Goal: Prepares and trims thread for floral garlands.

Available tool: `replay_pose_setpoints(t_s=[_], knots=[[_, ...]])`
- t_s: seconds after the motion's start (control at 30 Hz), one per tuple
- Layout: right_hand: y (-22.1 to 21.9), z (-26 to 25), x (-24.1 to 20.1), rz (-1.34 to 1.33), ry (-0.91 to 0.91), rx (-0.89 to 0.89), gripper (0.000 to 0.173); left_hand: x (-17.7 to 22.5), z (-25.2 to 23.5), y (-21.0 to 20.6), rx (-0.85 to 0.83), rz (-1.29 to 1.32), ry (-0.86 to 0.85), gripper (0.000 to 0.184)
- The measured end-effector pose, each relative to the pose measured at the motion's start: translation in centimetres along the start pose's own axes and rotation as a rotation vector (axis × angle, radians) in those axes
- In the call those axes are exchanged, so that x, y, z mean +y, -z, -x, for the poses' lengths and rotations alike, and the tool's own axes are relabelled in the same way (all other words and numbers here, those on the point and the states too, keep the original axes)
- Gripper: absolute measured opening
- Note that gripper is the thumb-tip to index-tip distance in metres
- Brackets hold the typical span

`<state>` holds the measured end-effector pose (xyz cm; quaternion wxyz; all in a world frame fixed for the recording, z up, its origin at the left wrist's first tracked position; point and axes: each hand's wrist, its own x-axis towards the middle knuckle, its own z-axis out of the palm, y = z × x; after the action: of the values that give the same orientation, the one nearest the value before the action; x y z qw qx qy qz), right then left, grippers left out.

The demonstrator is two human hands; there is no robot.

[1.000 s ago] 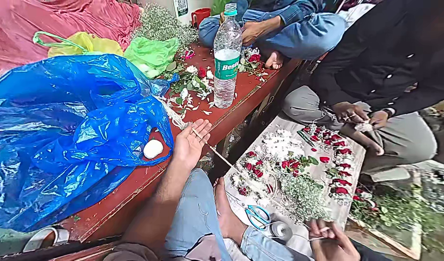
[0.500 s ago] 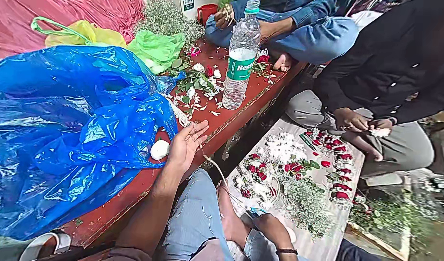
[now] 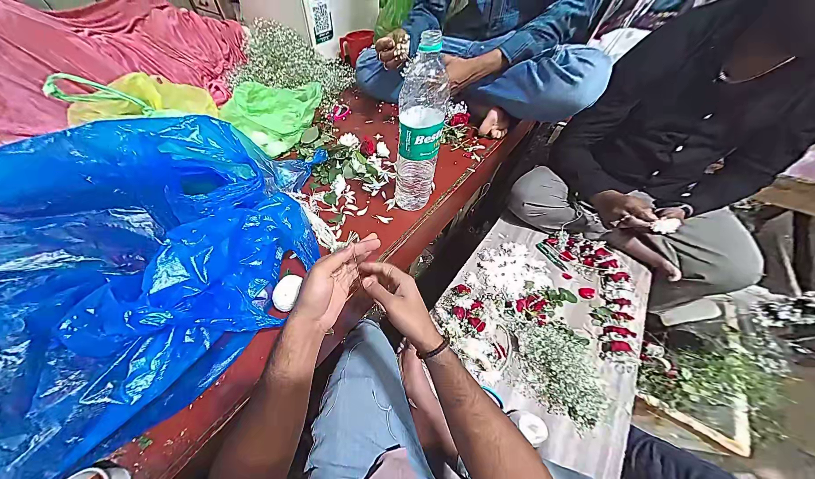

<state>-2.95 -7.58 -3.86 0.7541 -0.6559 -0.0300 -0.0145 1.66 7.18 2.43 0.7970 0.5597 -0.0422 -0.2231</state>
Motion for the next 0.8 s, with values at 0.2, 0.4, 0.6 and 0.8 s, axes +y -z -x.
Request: replay_pose_setpoints(t_s=[0.2, 0.4, 0.6, 0.8], knots=[[3.3, 4.4, 0.1, -0.110, -0.019, -0.204, 0.030, -1.0, -0.4, 0.0, 0.085, 0.053, 0.044, 0.050], [8.5, 8.6, -2.7, -0.288, -0.164, -0.292, 0.035, -0.7, -0.9, 0.6, 0.211, 0.047, -0.053, 0.040], [13.7, 15.4, -3.3, -0.157, -0.325, -0.202, 0.024, -0.9, -1.3, 0.9, 0.191, 0.221, -0.053, 0.039], [18.8, 23.3, 1.7, 0.014, -0.471, -0.088, 0.021, -1.5, -2.3, 1.2, 0.367, 0.138, -0.155, 0.037]])
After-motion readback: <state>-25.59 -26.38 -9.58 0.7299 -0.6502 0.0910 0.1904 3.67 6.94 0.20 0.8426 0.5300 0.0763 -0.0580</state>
